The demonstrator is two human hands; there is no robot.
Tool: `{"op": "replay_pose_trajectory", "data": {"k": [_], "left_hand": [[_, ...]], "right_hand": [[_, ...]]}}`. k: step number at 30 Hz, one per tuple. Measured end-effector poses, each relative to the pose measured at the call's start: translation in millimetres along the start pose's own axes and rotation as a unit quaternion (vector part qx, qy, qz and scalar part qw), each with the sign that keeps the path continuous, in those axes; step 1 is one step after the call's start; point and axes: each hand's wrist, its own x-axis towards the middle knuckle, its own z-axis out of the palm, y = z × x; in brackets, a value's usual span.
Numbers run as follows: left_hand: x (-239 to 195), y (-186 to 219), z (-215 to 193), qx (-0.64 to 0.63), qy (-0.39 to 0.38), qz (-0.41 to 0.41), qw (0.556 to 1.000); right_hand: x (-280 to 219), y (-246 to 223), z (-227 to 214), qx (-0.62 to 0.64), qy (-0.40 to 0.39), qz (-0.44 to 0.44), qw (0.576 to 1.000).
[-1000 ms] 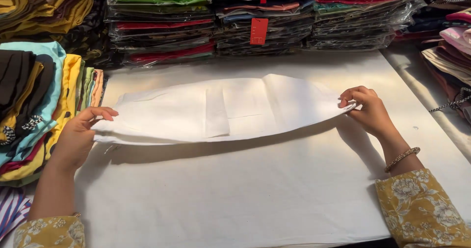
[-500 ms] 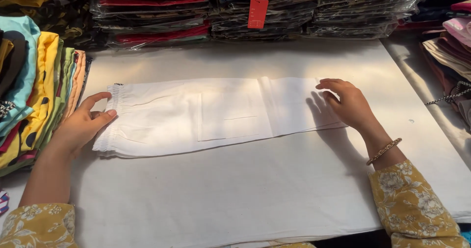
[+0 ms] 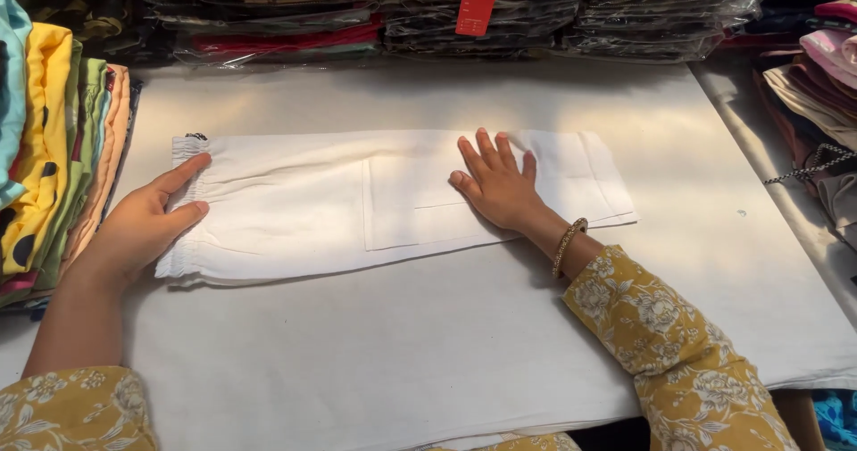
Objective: The person folds several pairs of shorts on a white table. They handle dark brown, white, and grey plaid shorts, folding each one neatly and stacking them on the left side of the table.
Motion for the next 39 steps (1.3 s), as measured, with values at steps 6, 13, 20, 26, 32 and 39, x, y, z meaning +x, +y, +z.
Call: {"op": "replay_pose_trajectory", "data": {"k": [6, 13, 20, 26, 32, 39], "left_hand": [[9, 0, -1, 0.000, -0.003, -0.024, 1.000], [2, 2, 4, -0.007, 0.015, -0.002, 1.000], [-10, 11, 9, 0.055, 0.063, 0.059, 0.995], [10, -9, 14, 0.019, 0.042, 0.118, 0.992], [-7, 8, 13, 0.022, 0.044, 0.015, 0.999], [2, -1, 14, 0.024, 0.053, 0.036, 0.998]], "right_hand": [[-30, 155, -12, -0.023, 0.056, 0.222, 0.973], [-52, 166, -52, 0.076, 0.152, 0.285, 0.943], [-57, 184, -80, 0.327, 0.105, 0.258, 0.903], [-57, 187, -80, 0.336, 0.130, 0.278, 0.890], [-37, 66, -118, 0.489, 0.089, 0.157, 0.854], [-6, -63, -95, 0.493, -0.024, 0.004, 0.870]]}}
